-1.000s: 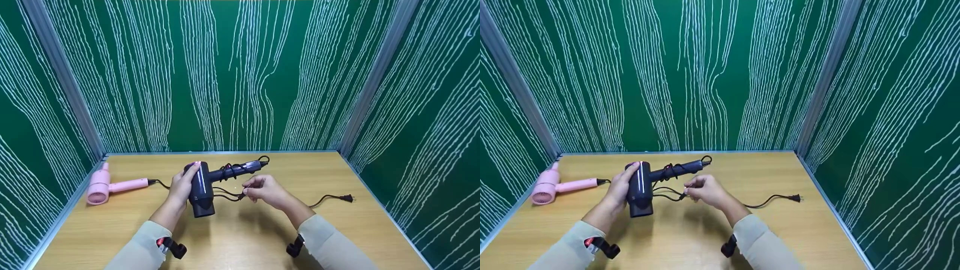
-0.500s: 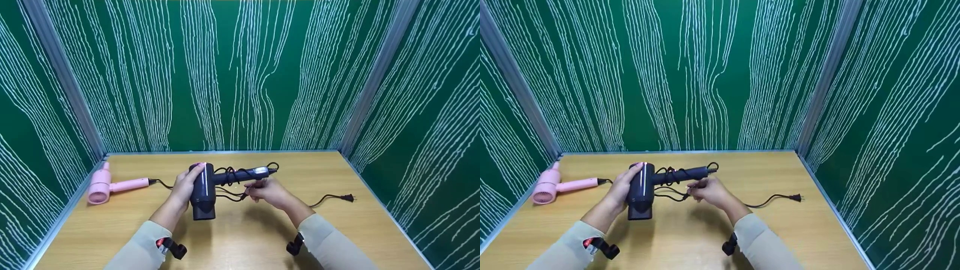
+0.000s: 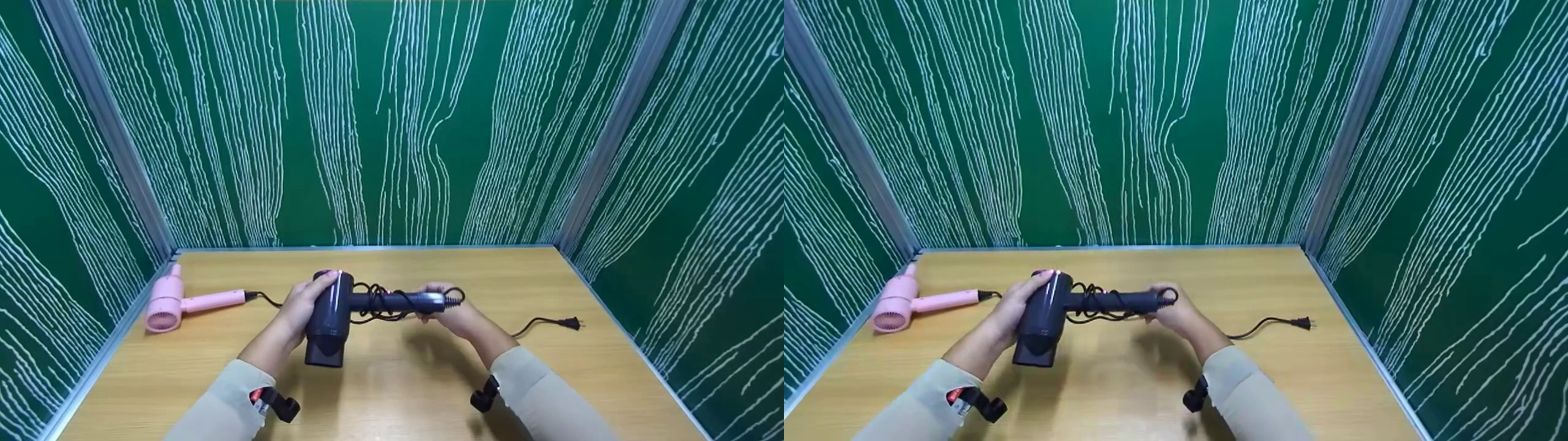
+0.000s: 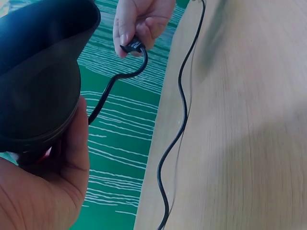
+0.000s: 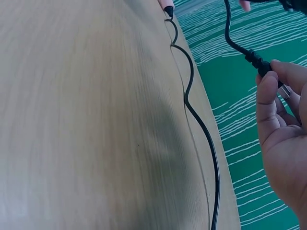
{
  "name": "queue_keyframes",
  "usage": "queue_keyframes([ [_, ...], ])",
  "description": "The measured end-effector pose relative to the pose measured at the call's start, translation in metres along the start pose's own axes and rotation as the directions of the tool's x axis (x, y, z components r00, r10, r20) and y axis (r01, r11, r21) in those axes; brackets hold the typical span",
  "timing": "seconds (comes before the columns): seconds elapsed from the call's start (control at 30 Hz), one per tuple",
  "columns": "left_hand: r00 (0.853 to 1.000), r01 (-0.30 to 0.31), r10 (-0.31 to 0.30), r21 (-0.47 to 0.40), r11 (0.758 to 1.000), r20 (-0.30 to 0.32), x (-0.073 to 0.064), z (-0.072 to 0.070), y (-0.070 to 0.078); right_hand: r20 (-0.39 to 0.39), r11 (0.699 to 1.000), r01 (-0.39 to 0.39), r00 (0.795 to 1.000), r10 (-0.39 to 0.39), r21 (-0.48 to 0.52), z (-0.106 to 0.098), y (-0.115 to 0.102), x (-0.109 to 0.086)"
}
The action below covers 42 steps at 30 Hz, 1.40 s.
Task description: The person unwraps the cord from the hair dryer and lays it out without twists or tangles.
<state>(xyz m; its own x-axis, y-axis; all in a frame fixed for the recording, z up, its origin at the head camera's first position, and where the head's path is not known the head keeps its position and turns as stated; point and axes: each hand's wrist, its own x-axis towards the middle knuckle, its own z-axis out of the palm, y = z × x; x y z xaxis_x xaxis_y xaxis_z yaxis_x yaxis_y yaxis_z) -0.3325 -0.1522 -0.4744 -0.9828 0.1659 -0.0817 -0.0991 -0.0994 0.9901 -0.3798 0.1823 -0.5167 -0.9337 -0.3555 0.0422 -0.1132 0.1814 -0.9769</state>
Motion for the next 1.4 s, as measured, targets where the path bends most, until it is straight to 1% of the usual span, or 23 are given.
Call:
queue_keyframes([
  [0.07, 0.999, 0.005, -0.006, 0.017, 1.000, 0.040, 0.000, -0.002, 0.000, -0.038, 0.999, -0.010, 0.999, 0.011, 0.042, -0.002, -0.001, 0.002],
  [0.17, 0.996, 0.018, -0.023, 0.054, 0.998, 0.086, -0.002, -0.005, -0.001, -0.093, 0.999, -0.025, 0.995, 0.028, 0.036, -0.005, -0.001, 0.005],
  [0.27, 0.993, 0.020, -0.030, 0.098, 0.995, 0.110, -0.003, -0.007, -0.002, -0.120, 0.999, -0.034, 0.992, 0.037, 0.023, -0.010, 0.000, 0.008],
  [0.33, 0.993, 0.011, -0.026, 0.131, 0.991, 0.112, -0.003, -0.007, -0.003, -0.131, 0.999, -0.031, 0.991, 0.035, 0.029, -0.014, 0.000, 0.010],
  [0.47, 0.997, -0.007, -0.009, 0.195, 0.981, 0.081, -0.003, -0.005, -0.006, -0.163, 0.997, -0.005, 0.987, 0.017, 0.075, -0.019, -0.002, 0.011],
  [0.57, 0.999, -0.004, -0.007, 0.228, 0.974, 0.048, -0.003, -0.004, -0.009, -0.203, 0.994, 0.009, 0.979, 0.013, 0.106, -0.021, -0.007, 0.012],
  [0.63, 1.000, 0.005, -0.012, 0.239, 0.971, 0.026, -0.002, -0.003, -0.012, -0.230, 0.990, 0.008, 0.973, 0.024, 0.138, -0.021, -0.009, 0.012],
  [0.83, 0.999, 0.020, -0.012, 0.259, 0.966, -0.030, 0.002, 0.000, -0.022, -0.285, 0.977, 0.043, 0.958, 0.019, 0.209, -0.016, -0.018, 0.015],
  [1.07, 0.999, -0.011, 0.024, 0.272, 0.962, -0.044, 0.004, 0.007, -0.028, -0.342, 0.956, 0.123, 0.939, -0.026, 0.265, -0.012, -0.034, 0.018],
  [1.2, 0.998, -0.022, 0.039, 0.269, 0.963, -0.057, 0.005, 0.010, -0.031, -0.365, 0.943, 0.165, 0.930, -0.050, 0.290, -0.008, -0.046, 0.015],
  [1.3, 0.995, -0.023, 0.047, 0.261, 0.965, -0.086, 0.006, 0.011, -0.033, -0.368, 0.934, 0.186, 0.928, -0.064, 0.306, -0.004, -0.054, 0.012],
  [1.4, 0.988, -0.030, 0.067, 0.258, 0.966, -0.136, 0.007, 0.012, -0.034, -0.354, 0.927, 0.196, 0.932, -0.075, 0.319, 0.000, -0.060, 0.009],
])
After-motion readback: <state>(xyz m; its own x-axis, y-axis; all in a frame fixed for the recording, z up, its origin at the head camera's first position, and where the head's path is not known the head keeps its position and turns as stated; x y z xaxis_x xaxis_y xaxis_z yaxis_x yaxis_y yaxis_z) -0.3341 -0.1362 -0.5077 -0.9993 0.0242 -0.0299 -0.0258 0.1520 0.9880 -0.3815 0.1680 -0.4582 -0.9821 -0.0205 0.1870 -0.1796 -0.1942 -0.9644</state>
